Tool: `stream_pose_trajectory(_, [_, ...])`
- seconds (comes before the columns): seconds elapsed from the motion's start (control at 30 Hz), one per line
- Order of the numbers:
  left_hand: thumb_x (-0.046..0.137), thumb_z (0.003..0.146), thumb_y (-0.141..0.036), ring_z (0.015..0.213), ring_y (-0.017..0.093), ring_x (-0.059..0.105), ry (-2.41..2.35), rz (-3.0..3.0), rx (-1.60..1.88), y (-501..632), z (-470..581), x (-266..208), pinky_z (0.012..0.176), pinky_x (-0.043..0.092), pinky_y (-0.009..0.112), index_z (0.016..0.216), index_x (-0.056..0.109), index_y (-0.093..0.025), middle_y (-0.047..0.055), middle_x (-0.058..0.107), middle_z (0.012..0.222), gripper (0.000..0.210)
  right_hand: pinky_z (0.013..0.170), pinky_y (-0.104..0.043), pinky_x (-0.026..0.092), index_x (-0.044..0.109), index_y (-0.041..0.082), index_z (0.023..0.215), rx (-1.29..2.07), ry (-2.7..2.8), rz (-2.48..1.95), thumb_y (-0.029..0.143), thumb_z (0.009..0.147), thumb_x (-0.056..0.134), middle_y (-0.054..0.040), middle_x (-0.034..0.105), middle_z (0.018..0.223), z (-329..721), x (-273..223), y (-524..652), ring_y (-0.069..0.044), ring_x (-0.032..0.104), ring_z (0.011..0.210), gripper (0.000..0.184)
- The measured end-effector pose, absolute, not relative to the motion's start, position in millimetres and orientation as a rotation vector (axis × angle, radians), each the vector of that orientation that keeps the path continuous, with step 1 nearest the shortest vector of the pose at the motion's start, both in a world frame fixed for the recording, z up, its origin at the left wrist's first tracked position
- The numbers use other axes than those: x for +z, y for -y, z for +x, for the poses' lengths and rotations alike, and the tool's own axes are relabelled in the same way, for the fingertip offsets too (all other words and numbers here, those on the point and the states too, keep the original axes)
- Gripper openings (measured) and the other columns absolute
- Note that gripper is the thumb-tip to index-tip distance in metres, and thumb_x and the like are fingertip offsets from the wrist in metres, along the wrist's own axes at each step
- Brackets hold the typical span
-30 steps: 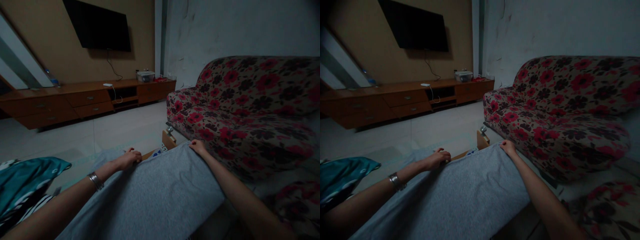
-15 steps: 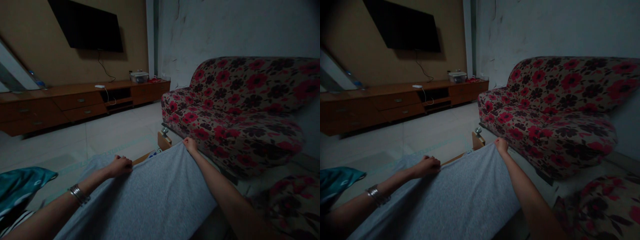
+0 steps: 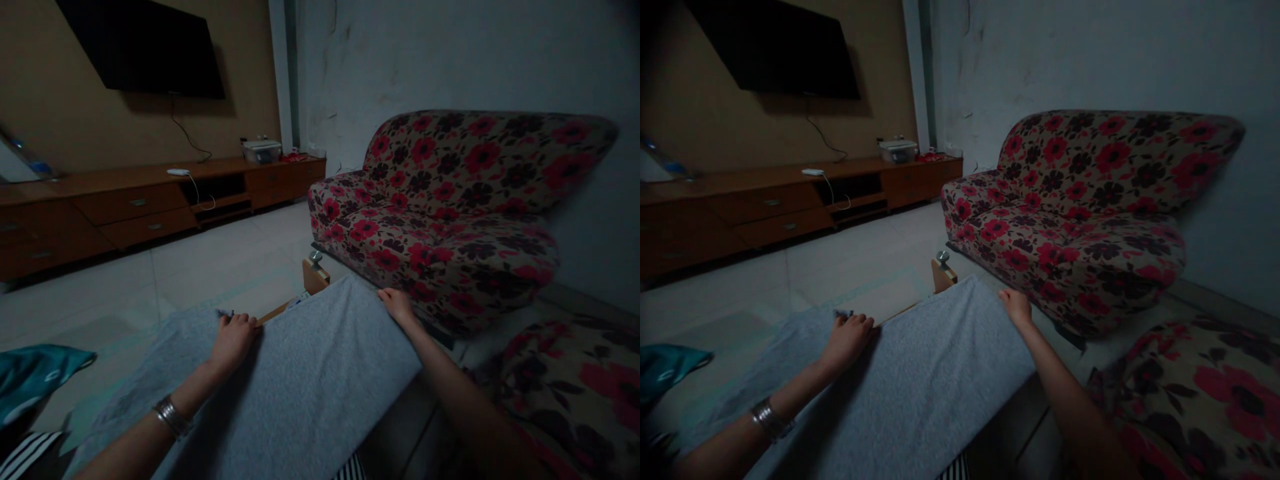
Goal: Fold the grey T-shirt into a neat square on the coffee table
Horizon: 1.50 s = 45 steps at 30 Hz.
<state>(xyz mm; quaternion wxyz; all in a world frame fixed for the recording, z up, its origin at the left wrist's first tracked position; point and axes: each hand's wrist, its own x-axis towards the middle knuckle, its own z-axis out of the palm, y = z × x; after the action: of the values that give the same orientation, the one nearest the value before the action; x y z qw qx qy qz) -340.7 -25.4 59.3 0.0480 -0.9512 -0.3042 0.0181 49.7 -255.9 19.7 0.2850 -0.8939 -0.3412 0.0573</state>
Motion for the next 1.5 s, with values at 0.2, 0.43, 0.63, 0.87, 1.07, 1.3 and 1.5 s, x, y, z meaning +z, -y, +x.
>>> stream_pose_trajectory(0.2, [0.034,0.093,-0.027,0.095,0.029,0.057,1.018,-2.941,0.050,33.5,-330.4,59.0,0.087,0.035,0.047,0.094,0.064,-0.017,0.013,0.064,0.096,0.032,0.080,-0.033,0.043,0.071,0.018,0.085,-0.066,0.975,-2.474,0.042,0.090,0.042,-0.0111,0.068,0.088,18.7,10.3,364.9,-0.023,0.061,0.086,0.038])
stream_pose_trajectory(0.43, [0.045,0.087,-0.033,0.107,0.030,0.055,1.192,-3.171,0.127,48.2,-238.6,63.3,0.088,0.037,0.044,0.101,0.066,-0.017,0.015,0.063,0.109,0.030,0.084,-0.037,0.044,0.070,0.021,0.090,-0.075,1.020,-2.327,0.041,0.086,0.055,-0.0090,0.066,0.091,-0.1,10.0,401.2,-0.024,0.058,0.091,0.026])
stream_pose_trajectory(0.63, [0.054,0.081,-0.031,0.098,0.025,0.061,1.201,-3.358,0.132,45.8,-130.0,57.4,0.079,0.043,0.032,0.102,0.066,-0.017,0.011,0.068,0.106,0.028,0.083,-0.037,0.045,0.069,0.020,0.098,-0.017,0.945,-2.331,0.037,0.078,0.066,-0.0091,0.063,0.090,9.1,20.4,394.0,-0.025,0.057,0.090,0.026])
stream_pose_trajectory(0.87, [0.063,0.074,-0.025,0.083,0.018,0.061,1.193,-3.614,-0.024,47.3,-34.6,45.0,0.071,0.042,0.025,0.098,0.066,-0.010,0.011,0.068,0.096,0.028,0.090,-0.041,0.045,0.066,0.022,0.108,0.050,1.014,-2.118,0.023,0.073,0.071,-0.0089,0.063,0.103,20.3,33.7,347.7,-0.026,0.054,0.102,0.036])
stream_pose_trajectory(1.07, [0.059,0.072,-0.025,0.063,0.011,0.053,1.211,-3.806,-0.127,55.3,-0.9,51.5,0.060,0.035,0.024,0.084,0.064,-0.003,0.005,0.063,0.072,0.025,0.099,-0.038,0.042,0.060,0.014,0.118,0.217,0.962,-1.981,0.011,0.070,0.068,-0.0120,0.063,0.113,42.3,38.8,285.8,-0.024,0.056,0.109,0.048])
stream_pose_trajectory(1.3, [0.067,0.062,-0.046,0.053,0.010,0.047,1.312,-4.029,-0.238,50.0,-8.0,74.5,0.052,0.035,0.022,0.083,0.065,-0.012,-0.001,0.058,0.062,0.040,0.083,-0.031,0.049,0.053,0.017,0.128,0.658,0.781,-1.822,0.017,0.068,0.070,-0.0070,0.066,0.107,50.2,34.7,269.4,-0.018,0.062,0.093,0.063])
stream_pose_trajectory(1.5, [0.072,0.056,-0.053,0.052,0.009,0.045,1.372,-4.108,-0.380,51.4,-10.7,83.1,0.049,0.033,0.021,0.082,0.064,-0.014,-0.003,0.054,0.059,0.048,0.071,-0.028,0.048,0.067,0.017,0.109,0.713,0.818,-1.930,0.026,0.067,0.071,-0.0021,0.066,0.085,56.3,28.1,323.2,-0.016,0.060,0.075,0.043])
